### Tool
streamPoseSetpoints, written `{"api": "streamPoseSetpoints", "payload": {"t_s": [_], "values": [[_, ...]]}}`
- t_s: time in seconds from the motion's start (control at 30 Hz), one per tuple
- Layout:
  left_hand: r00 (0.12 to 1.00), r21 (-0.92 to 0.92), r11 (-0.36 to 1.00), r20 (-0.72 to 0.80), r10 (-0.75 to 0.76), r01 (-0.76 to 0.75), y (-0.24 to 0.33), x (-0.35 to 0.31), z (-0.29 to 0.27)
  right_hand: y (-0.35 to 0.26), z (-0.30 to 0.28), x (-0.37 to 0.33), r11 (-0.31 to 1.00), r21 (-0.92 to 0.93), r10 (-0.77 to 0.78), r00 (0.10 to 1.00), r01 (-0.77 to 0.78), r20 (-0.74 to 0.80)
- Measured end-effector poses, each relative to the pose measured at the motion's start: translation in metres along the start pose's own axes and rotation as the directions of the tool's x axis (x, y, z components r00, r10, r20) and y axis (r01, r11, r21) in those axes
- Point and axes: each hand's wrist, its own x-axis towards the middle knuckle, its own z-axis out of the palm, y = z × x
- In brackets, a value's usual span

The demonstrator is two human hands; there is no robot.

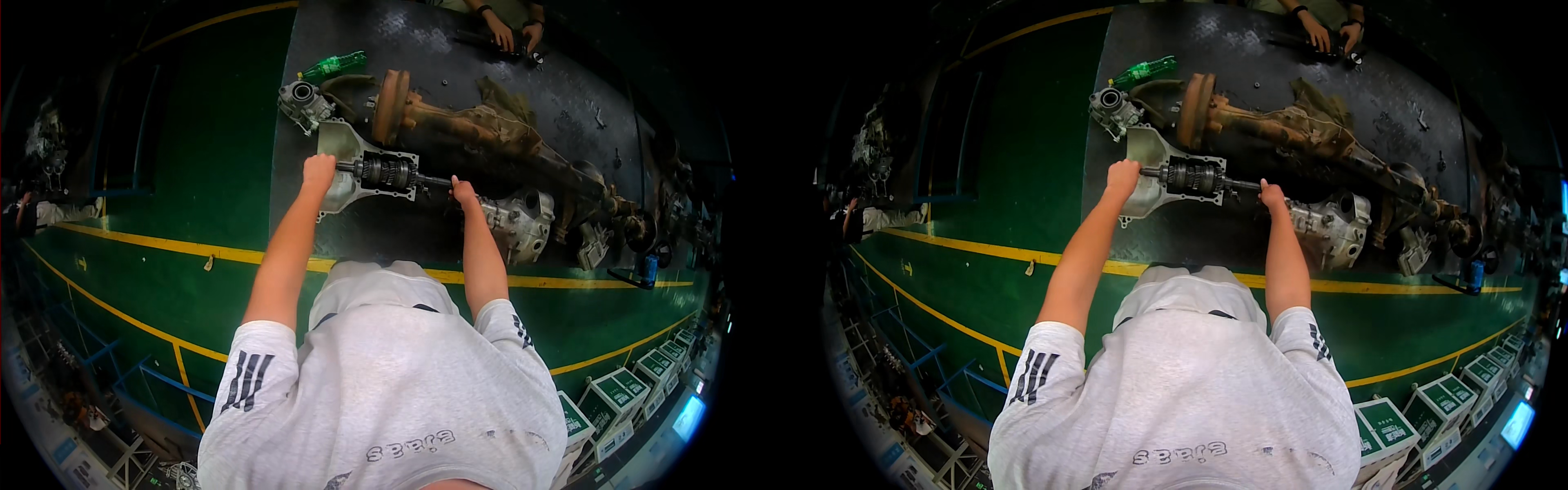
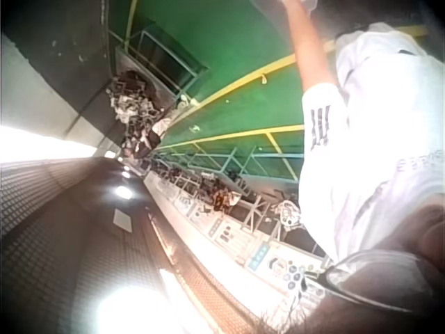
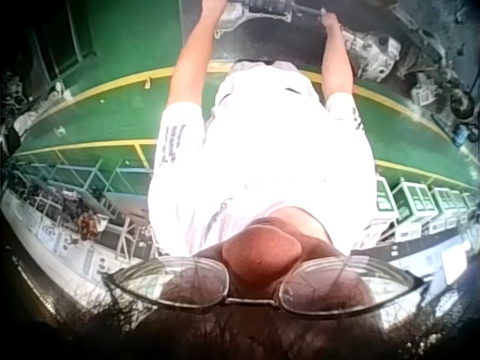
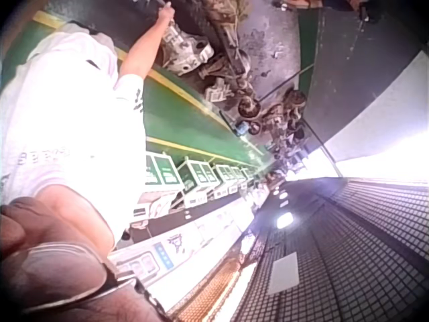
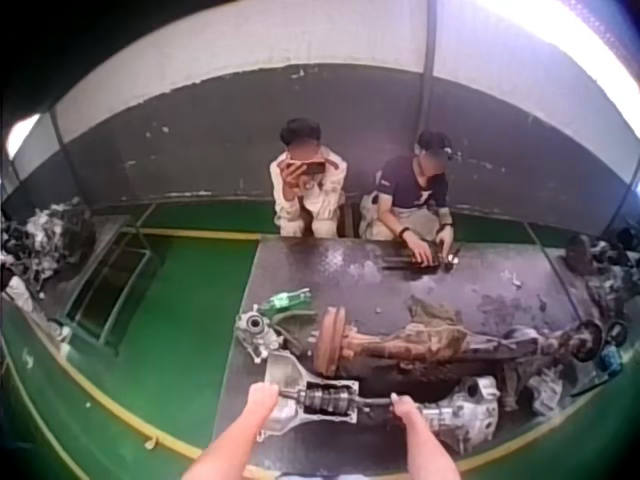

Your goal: The person rotates and handles the transmission gears and shaft inside the gearbox housing by hand.

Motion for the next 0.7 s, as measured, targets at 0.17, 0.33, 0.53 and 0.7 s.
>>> {"api": "streamPoseSetpoints", "payload": {"t_s": [0.17,0.33,0.53,0.7], "values": [[0.986,-0.266,0.964,-0.160,-0.046,0.002,0.059,-0.004,-0.026,0.007,0.008,-0.001,1.000,-0.027,-0.003,1.000,0.002,-0.025],[0.989,-0.375,0.919,-0.128,0.080,-0.122,0.080,-0.013,-0.006,-0.006,0.011,-0.017,0.998,0.004,-0.063,0.985,0.064,-0.163],[0.981,-0.398,0.899,-0.140,0.137,-0.182,0.072,-0.012,-0.005,0.008,0.008,-0.016,0.987,0.095,-0.107,0.975,0.128,-0.196],[0.983,-0.400,0.899,-0.125,0.137,-0.176,0.069,-0.013,-0.001,-0.009,0.005,-0.035,0.986,0.032,-0.148,0.953,0.162,-0.264]]}}
